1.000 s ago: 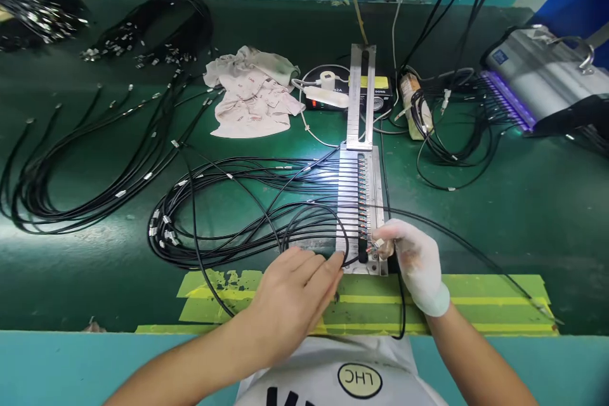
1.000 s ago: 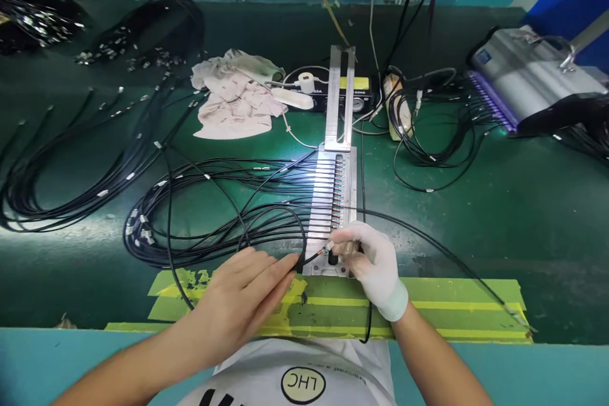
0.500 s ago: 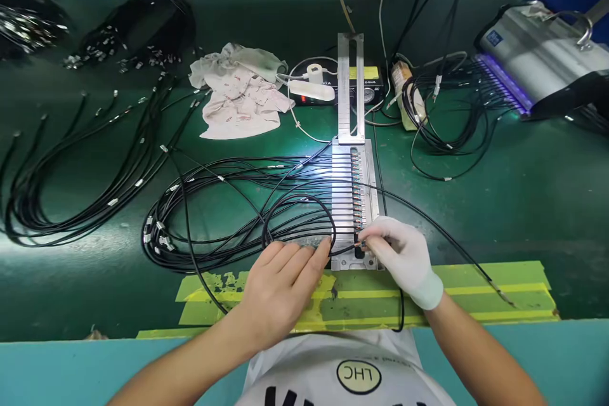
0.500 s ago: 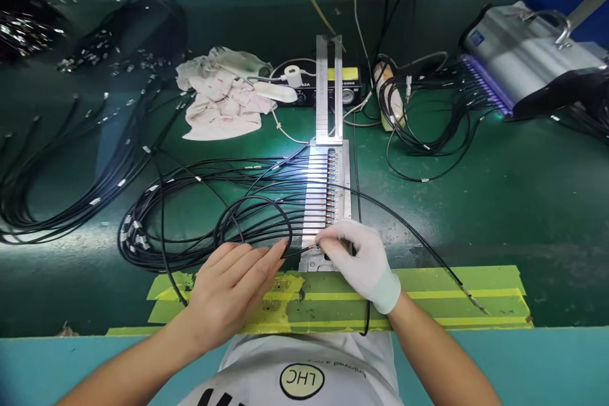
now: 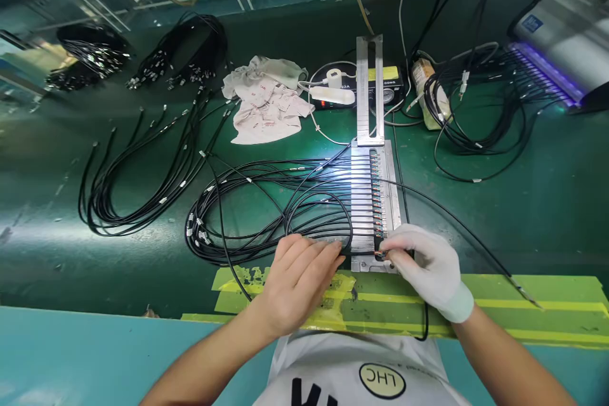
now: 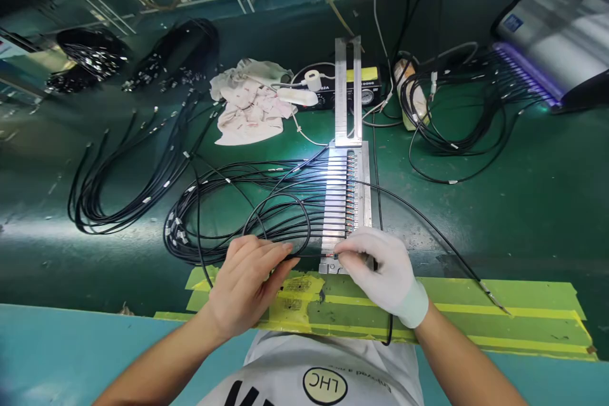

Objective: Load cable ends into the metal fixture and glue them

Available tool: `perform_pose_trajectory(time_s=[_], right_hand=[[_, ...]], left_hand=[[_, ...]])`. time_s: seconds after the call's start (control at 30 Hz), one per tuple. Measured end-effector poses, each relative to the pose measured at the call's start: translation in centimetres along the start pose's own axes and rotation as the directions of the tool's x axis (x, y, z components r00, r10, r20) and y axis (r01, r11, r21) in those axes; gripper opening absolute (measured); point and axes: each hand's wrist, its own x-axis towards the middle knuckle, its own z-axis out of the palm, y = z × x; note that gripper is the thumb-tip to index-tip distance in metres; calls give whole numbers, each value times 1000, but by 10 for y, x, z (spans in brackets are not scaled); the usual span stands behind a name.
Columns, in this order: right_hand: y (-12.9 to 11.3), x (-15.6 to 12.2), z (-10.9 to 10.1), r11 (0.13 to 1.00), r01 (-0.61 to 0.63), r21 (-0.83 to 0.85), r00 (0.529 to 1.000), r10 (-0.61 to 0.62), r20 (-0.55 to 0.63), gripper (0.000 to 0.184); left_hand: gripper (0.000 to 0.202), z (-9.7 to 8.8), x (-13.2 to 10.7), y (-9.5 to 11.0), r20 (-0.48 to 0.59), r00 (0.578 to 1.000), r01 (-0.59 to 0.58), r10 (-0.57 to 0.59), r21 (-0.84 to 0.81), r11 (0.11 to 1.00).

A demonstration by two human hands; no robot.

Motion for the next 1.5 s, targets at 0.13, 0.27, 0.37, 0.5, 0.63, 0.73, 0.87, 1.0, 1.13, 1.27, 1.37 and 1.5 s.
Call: perform_pose_trajectory(time_s=[0.13, 0.27, 0.37, 0.5, 0.63, 0.73, 0.87, 1.0, 1.13, 1.27, 1.37, 1.5], right_hand=[[3, 0, -4, 995, -100, 24, 993, 101, -57, 19], [4, 0, -5, 994, -106, 39, 992, 108, -71, 20], [4, 0, -4, 993, -106, 44, 992, 108, -60, 19], [4, 0, -2, 992, -116, 50, 992, 118, -54, 18], [7, -2, -3, 994, -105, 14, 992, 106, -75, 18], [10, -5, -3, 995, -89, 35, 991, 93, -101, 24], [9, -4, -3, 999, -10, 42, 1000, 11, -27, 28], [6, 0, -3, 997, 54, -57, 998, -53, 26, 16], [4, 2, -2, 999, -1, -48, 999, 2, 36, 10], [5, 2, -1, 991, -130, 9, 989, 129, 75, 11], [7, 1, -2, 973, -219, 71, 970, 209, 128, 15], [8, -1, -4, 977, -206, 63, 978, 203, 49, 14]], left_hand=[[33, -6, -1, -4, 27, 998, 63, -63, -2, 998], [29, -11, -4, -7, 13, 996, 83, -83, -51, 995], [30, -13, -5, -7, 3, 997, 81, -81, -69, 994], [29, -14, -6, -7, -20, 997, 73, -75, -82, 994], [28, -14, -4, -8, 8, 996, 89, -89, -139, 986], [28, -13, -2, -8, 39, 996, 84, -78, -175, 981], [27, -13, 2, -6, 54, 998, 52, -43, -184, 981], [25, -12, 4, -6, 52, 998, 28, -20, -165, 986], [30, -8, 1, -8, 44, 999, 9, -1, -175, 984], [35, -4, 1, -9, 45, 999, 32, -23, -195, 980], [31, -4, 4, -7, 46, 994, 109, -101, -226, 968], [24, -5, 6, -6, 52, 979, 205, -198, -237, 950]])
